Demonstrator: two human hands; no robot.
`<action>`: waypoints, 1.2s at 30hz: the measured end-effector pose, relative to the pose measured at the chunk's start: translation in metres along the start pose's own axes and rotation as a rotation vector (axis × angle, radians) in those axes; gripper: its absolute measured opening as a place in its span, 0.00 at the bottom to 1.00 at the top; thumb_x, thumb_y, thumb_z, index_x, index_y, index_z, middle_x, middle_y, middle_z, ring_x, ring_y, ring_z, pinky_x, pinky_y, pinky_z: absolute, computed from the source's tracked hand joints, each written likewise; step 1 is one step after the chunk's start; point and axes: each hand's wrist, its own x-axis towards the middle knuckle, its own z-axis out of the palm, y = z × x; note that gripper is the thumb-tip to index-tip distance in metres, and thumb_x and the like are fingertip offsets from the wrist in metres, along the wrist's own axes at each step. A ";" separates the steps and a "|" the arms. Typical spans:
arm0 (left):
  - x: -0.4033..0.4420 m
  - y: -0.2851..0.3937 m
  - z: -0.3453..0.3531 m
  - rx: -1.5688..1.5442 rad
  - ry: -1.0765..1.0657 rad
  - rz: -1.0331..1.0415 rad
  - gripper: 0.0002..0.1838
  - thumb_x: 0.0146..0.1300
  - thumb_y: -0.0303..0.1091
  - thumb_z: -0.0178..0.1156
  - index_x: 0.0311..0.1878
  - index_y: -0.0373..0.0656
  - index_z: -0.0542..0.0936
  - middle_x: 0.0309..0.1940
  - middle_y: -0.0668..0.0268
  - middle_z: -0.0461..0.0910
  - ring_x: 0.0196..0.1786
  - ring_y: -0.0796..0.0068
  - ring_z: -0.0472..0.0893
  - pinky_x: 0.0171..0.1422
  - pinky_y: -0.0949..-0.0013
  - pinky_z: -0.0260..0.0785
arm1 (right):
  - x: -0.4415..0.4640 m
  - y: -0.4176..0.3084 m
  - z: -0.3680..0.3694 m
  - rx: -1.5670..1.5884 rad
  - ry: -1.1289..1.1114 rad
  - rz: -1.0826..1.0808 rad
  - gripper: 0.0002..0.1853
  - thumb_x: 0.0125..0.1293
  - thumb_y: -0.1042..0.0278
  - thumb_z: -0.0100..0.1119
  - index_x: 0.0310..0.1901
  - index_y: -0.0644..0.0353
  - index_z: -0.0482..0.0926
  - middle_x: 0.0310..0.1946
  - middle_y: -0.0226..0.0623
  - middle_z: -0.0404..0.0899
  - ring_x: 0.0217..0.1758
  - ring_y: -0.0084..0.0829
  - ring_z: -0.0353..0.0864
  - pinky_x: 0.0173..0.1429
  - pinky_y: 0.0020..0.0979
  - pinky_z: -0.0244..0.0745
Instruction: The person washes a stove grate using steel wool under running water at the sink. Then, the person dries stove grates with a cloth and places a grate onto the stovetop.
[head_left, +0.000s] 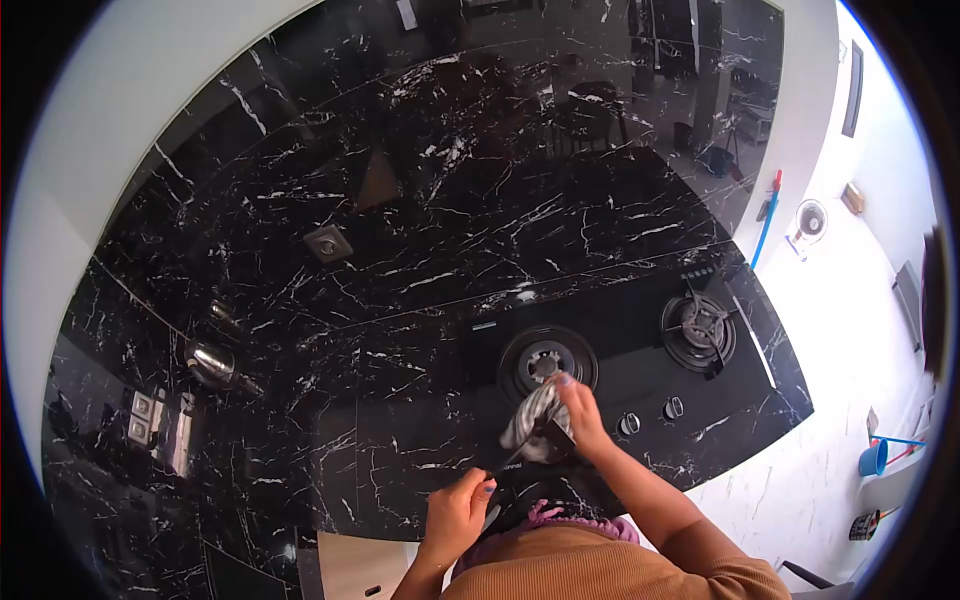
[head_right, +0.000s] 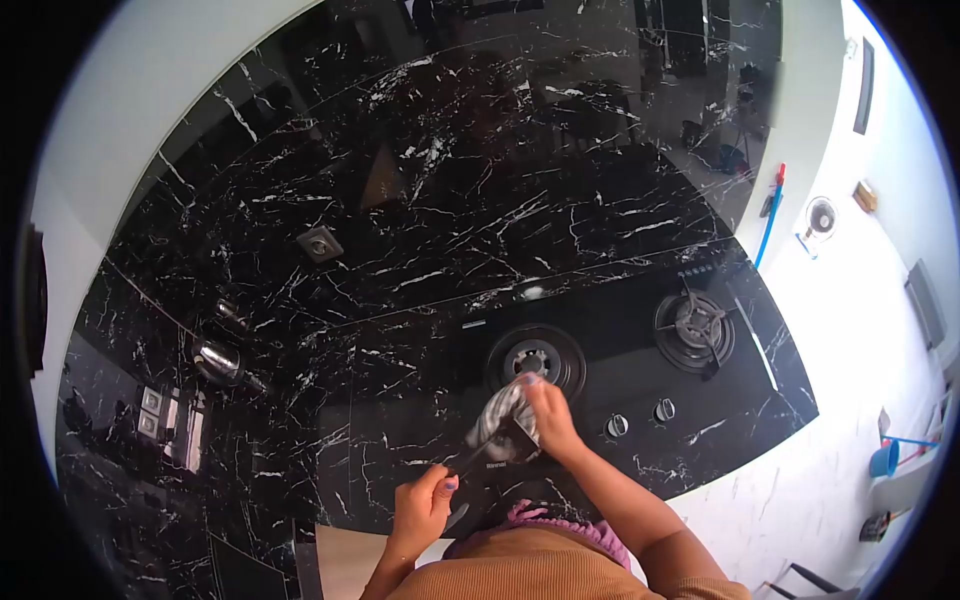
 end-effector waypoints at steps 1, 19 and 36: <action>0.004 0.006 0.001 0.037 0.000 0.002 0.12 0.69 0.39 0.55 0.36 0.40 0.75 0.20 0.57 0.76 0.23 0.53 0.78 0.25 0.62 0.67 | 0.021 0.065 -0.023 0.068 0.092 0.094 0.23 0.76 0.52 0.42 0.45 0.66 0.76 0.37 0.33 0.78 0.42 0.23 0.76 0.52 0.28 0.71; 0.042 -0.006 0.042 -0.123 0.325 0.162 0.44 0.60 0.76 0.40 0.35 0.36 0.81 0.21 0.56 0.79 0.29 0.53 0.83 0.30 0.56 0.71 | -0.047 -0.045 0.027 0.218 -0.696 -0.128 0.17 0.71 0.63 0.46 0.54 0.61 0.76 0.59 0.45 0.73 0.68 0.45 0.65 0.74 0.47 0.46; 0.019 -0.039 0.009 -0.477 0.066 -0.280 0.24 0.66 0.46 0.46 0.48 0.30 0.75 0.44 0.57 0.77 0.46 0.68 0.76 0.51 0.66 0.67 | 0.026 -0.035 -0.025 -0.563 -0.468 -0.662 0.28 0.53 0.46 0.58 0.48 0.60 0.75 0.39 0.41 0.70 0.45 0.44 0.71 0.52 0.43 0.65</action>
